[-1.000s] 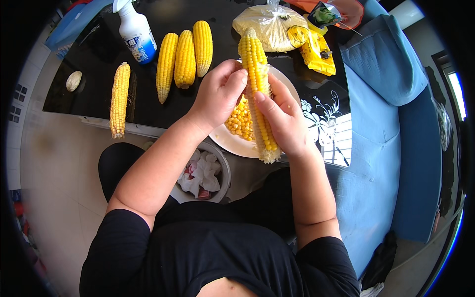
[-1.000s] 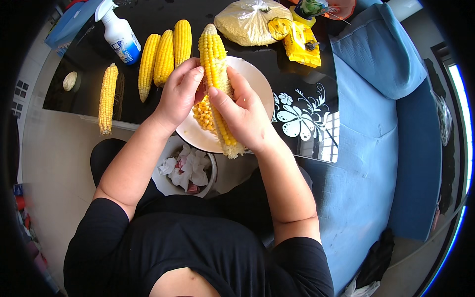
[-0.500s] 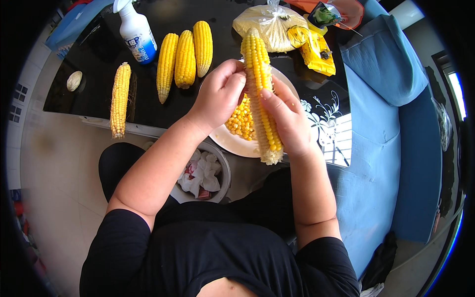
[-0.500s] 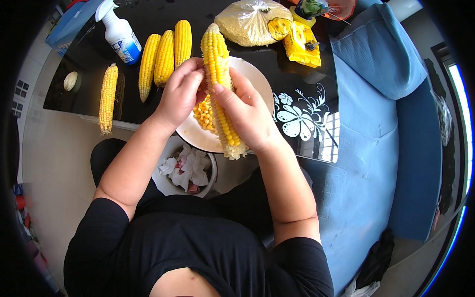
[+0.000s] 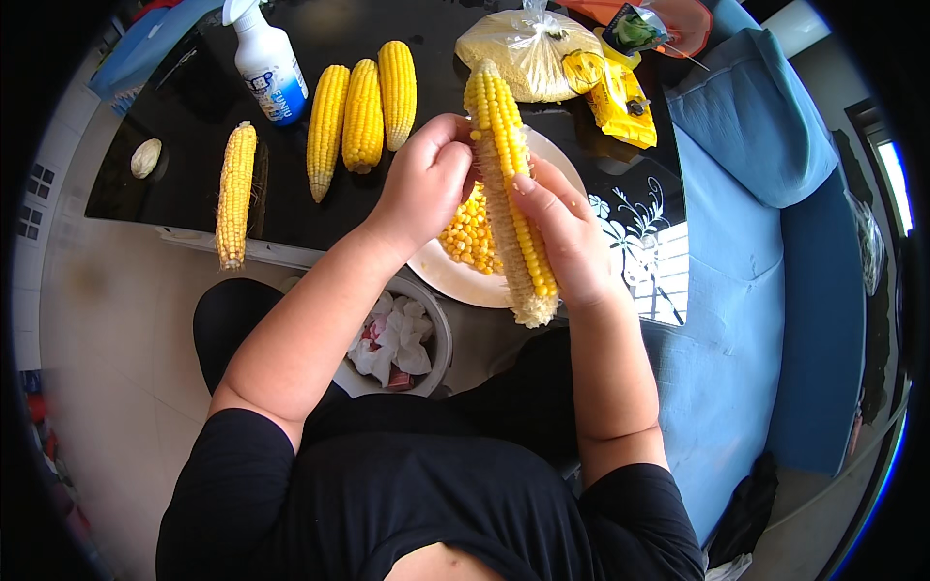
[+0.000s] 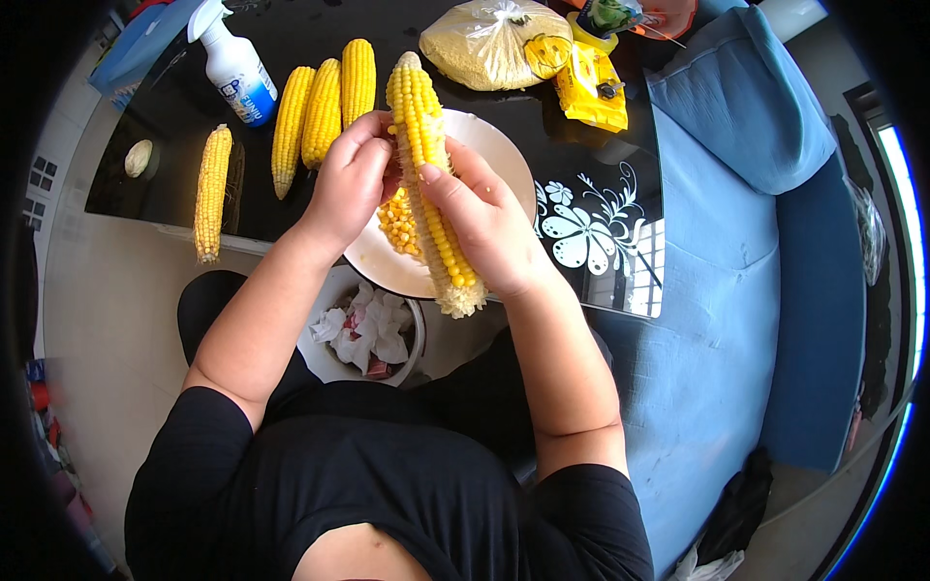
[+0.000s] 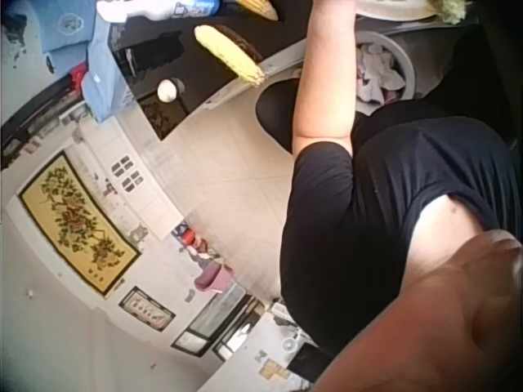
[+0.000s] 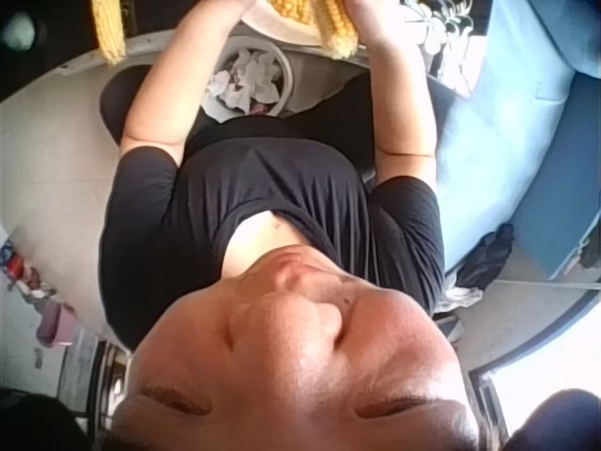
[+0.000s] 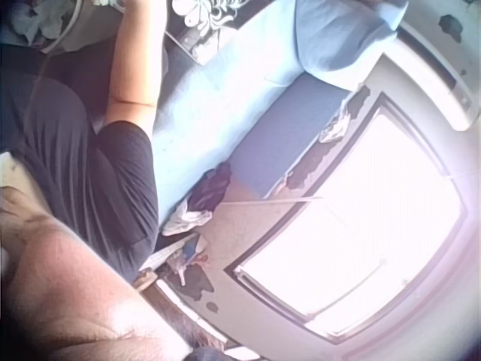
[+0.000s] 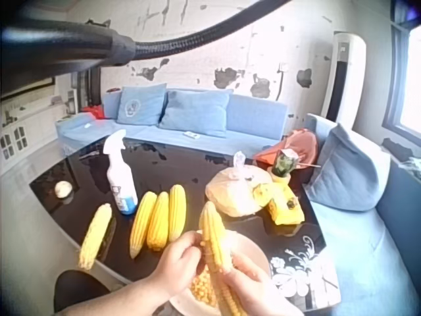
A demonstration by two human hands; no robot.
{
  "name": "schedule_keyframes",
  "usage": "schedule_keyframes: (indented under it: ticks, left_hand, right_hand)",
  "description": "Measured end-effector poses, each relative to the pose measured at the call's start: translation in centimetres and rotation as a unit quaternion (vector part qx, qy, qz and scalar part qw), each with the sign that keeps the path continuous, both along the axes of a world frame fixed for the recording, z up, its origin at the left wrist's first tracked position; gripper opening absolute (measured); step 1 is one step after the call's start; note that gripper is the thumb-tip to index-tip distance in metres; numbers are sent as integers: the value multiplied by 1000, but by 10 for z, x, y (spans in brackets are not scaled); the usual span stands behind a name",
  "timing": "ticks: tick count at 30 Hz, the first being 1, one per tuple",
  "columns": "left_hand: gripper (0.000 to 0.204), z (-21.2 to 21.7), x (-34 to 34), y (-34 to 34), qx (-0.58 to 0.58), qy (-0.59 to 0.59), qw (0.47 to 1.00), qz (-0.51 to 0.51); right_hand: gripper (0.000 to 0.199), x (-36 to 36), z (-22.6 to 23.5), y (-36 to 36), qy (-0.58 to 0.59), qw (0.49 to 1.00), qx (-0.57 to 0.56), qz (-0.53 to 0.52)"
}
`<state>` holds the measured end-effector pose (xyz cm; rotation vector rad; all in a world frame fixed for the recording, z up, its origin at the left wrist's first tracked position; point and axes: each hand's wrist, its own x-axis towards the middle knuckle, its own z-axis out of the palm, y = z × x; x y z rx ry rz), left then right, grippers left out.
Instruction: The person sits on the floor and removes corn kernels from a cob by hand, placing the kernels into a white bowl. Several other corn cobs are visible on the table nearby.
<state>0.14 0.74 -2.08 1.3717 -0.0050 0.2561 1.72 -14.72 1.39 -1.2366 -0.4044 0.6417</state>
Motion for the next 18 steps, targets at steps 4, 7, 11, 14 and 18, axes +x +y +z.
schedule_keyframes:
  ticks: [4, 7, 11, 14, 18]
  left_hand:
    - [19, 10, -1, -6, -94, -11, 996, -5]
    - [19, 13, -3, -5, -34, 6, 999, -13]
    - [19, 5, -2, -4, -7, -8, 1000, 9]
    - [19, -1, 2, -5, -4, -11, 1000, 11]
    - [21, 7, 0, -6, -62, 5, 998, 4]
  right_hand:
    - [50, 2, -6, 0, 2, 1000, 12, -11]
    - [51, 0, -6, 0, -42, 999, -6, -8]
    - [52, -2, -2, 1, -39, 999, -20, -4]
    - [52, 0, -2, -1, -24, 1000, -20, -4]
    - [51, 1, -2, -2, -6, 1000, -9, 1]
